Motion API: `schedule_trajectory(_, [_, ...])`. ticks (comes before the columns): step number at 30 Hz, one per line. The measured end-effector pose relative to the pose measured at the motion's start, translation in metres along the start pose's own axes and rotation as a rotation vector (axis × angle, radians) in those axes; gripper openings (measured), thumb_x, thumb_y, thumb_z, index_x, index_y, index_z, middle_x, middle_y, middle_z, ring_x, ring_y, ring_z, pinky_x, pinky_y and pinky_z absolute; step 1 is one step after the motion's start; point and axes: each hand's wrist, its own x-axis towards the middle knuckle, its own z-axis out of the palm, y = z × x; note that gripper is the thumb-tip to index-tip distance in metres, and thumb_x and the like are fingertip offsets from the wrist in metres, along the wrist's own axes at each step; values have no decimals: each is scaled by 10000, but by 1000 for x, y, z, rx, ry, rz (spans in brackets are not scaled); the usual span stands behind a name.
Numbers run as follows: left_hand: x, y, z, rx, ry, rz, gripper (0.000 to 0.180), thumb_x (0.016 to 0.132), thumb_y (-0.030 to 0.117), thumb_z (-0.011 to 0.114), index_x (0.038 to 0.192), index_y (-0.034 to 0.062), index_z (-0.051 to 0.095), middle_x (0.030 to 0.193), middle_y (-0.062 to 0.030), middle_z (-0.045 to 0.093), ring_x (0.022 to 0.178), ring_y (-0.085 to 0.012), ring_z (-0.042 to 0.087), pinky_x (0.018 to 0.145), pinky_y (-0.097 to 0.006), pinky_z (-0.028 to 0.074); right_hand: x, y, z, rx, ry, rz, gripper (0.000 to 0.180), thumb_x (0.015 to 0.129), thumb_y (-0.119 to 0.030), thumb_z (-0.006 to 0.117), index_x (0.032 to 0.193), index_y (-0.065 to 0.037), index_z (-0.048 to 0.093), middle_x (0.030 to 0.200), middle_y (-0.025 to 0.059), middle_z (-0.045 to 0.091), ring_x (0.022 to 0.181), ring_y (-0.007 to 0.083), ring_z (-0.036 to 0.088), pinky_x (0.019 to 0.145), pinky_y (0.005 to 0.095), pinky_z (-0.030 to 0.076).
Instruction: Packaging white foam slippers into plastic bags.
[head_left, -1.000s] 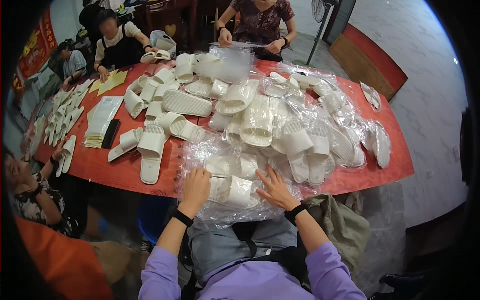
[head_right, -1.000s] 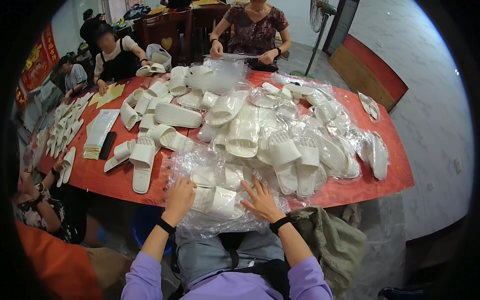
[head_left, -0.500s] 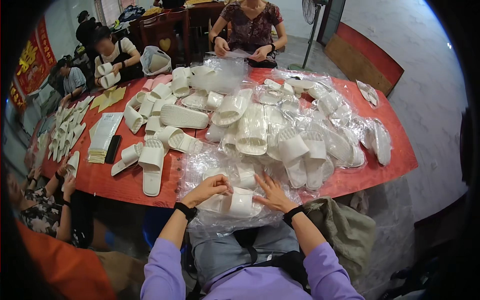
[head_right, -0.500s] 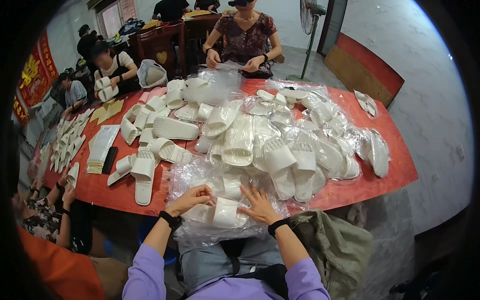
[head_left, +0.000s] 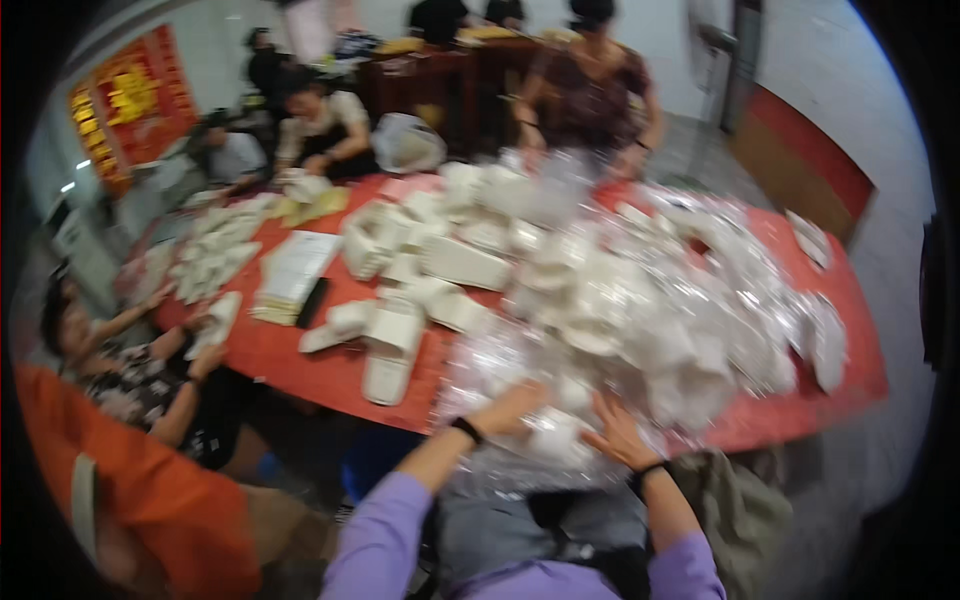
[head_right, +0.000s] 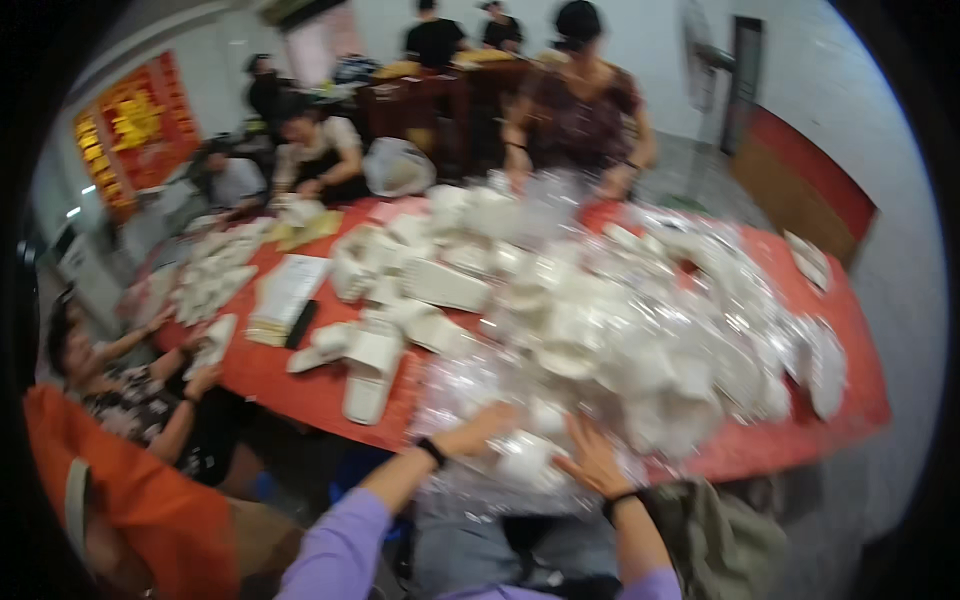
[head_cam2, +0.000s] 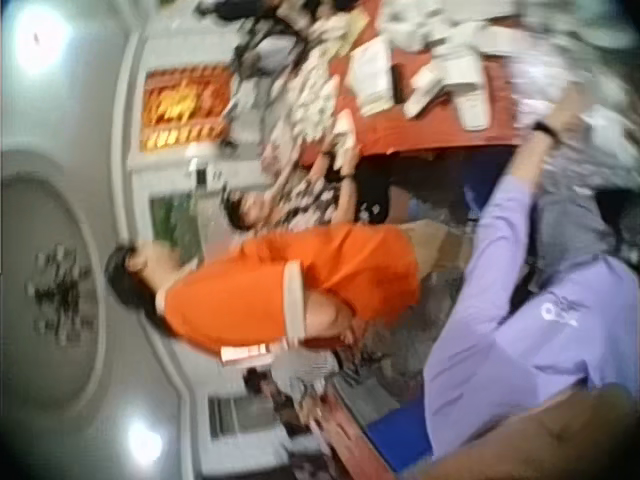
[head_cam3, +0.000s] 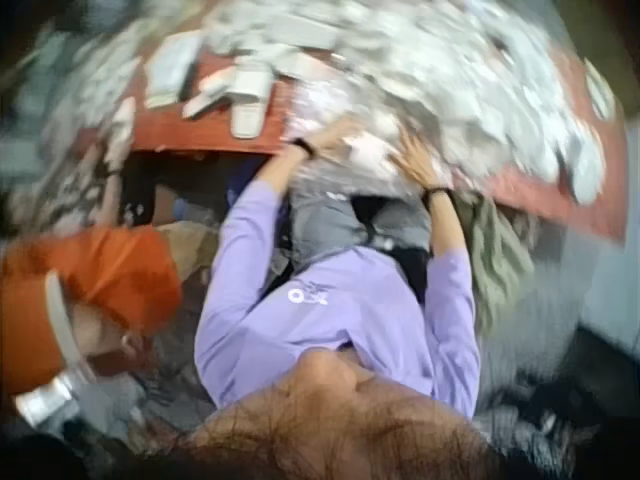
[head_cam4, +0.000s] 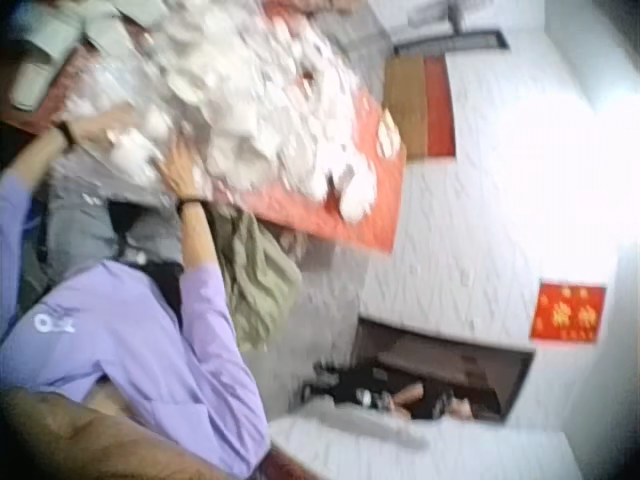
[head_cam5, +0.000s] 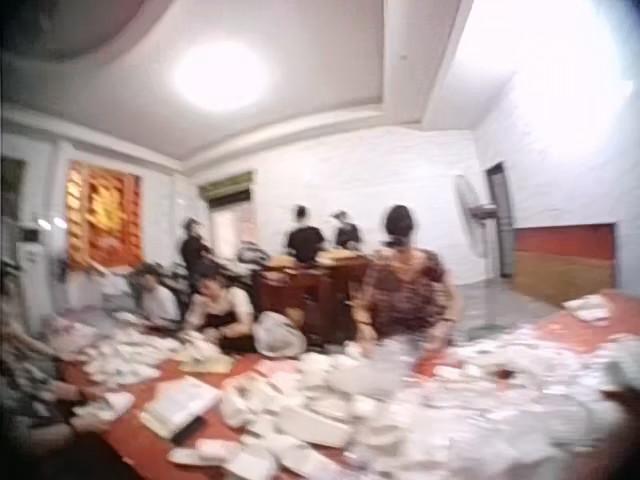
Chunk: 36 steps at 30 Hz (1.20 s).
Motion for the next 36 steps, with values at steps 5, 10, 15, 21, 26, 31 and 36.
schedule_trajectory(5, [42,-3,47,149,50,-71,121,751,153,574,855,112,620,993,-73,602,999,-278,554,874,-439,430,-18,11,6,42,64,19,914,809,-519,630,1517,-114,217,1507,302,226,1351,478,281,1089,554,250])
schedule_trajectory(10, [37,5,31,173,36,-140,271,739,127,592,1008,143,623,1089,-100,578,1202,-289,473,1031,-421,321,-15,5,-3,127,-30,114,1014,746,-433,698,1535,-136,135,1546,268,142,1406,478,148,1136,539,149])
schedule_trajectory(15, [-15,-7,-21,117,254,-325,178,780,94,521,913,108,639,1086,-75,605,1191,-329,485,1035,-447,337,-8,1,-7,83,-90,146,1037,718,-431,714,1533,-136,144,1552,255,137,1403,469,161,1129,545,160])
schedule_trajectory(21, [-89,-53,-93,382,529,-671,197,784,51,492,925,53,630,1121,-114,603,1193,-351,469,1023,-461,340,-5,8,-1,56,-68,90,1038,714,-485,706,1529,-132,169,1554,243,144,1406,454,167,1116,581,152])
schedule_trajectory(26, [-76,-87,-150,269,721,-797,215,760,-14,494,939,-2,613,1107,-172,580,1128,-405,482,941,-463,391,-8,3,-2,30,-115,147,1049,725,-579,681,1530,-143,170,1556,243,137,1410,450,163,1095,627,139])
schedule_trajectory(31, [-62,-105,-150,324,462,-960,289,762,-57,474,1048,-68,508,1099,-249,524,1071,-433,480,914,-485,404,-5,1,-1,20,-129,125,1064,720,-637,665,1533,-162,168,1556,246,132,1410,454,155,1083,649,136])
schedule_trajectory(36, [33,20,-136,-38,832,-550,198,860,21,465,1022,-21,570,1009,-210,586,988,-380,550,899,-445,429,-9,16,11,-43,-117,142,1067,712,-643,664,1532,-173,170,1554,249,129,1410,461,139,1085,648,143])
